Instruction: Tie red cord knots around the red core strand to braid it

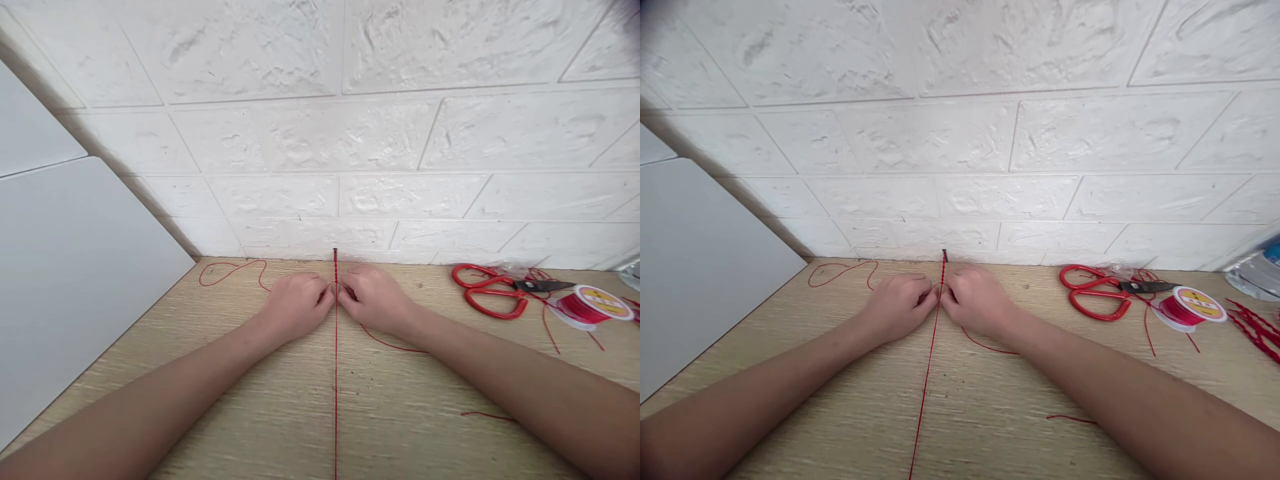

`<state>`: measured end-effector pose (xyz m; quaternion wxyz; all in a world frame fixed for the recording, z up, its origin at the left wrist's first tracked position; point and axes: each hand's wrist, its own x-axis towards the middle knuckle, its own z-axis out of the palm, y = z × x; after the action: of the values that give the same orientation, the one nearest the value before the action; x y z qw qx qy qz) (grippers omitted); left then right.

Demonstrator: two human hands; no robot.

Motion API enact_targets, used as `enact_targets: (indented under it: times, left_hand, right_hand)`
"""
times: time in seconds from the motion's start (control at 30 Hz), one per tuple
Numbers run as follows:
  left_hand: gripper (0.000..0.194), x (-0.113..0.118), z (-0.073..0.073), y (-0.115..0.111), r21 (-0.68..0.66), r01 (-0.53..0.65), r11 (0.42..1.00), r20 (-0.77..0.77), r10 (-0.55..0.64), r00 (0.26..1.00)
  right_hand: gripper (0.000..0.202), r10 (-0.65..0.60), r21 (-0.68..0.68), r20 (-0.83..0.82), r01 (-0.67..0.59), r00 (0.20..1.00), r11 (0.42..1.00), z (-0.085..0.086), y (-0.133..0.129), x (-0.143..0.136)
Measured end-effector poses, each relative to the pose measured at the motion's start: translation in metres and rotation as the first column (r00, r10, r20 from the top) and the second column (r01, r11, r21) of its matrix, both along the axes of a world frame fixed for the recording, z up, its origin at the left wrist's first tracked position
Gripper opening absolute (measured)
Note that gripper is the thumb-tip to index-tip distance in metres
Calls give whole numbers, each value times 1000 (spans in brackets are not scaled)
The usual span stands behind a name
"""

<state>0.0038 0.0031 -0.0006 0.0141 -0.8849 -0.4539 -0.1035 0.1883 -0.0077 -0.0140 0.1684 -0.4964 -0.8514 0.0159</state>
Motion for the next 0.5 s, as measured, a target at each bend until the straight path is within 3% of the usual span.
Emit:
enact_targets:
  times: [0.2,0.5]
  left_hand:
    - [48,0,1,-2,-40,-50,998,-9,49,999]
    - [48,0,0,0,-25,-53,998,-51,52,997]
  right_hand:
    - [33,-16,-10,52,17,999,1000,2,-2,2]
    - [35,-1,23,65,-1,998,1000,2,-2,2]
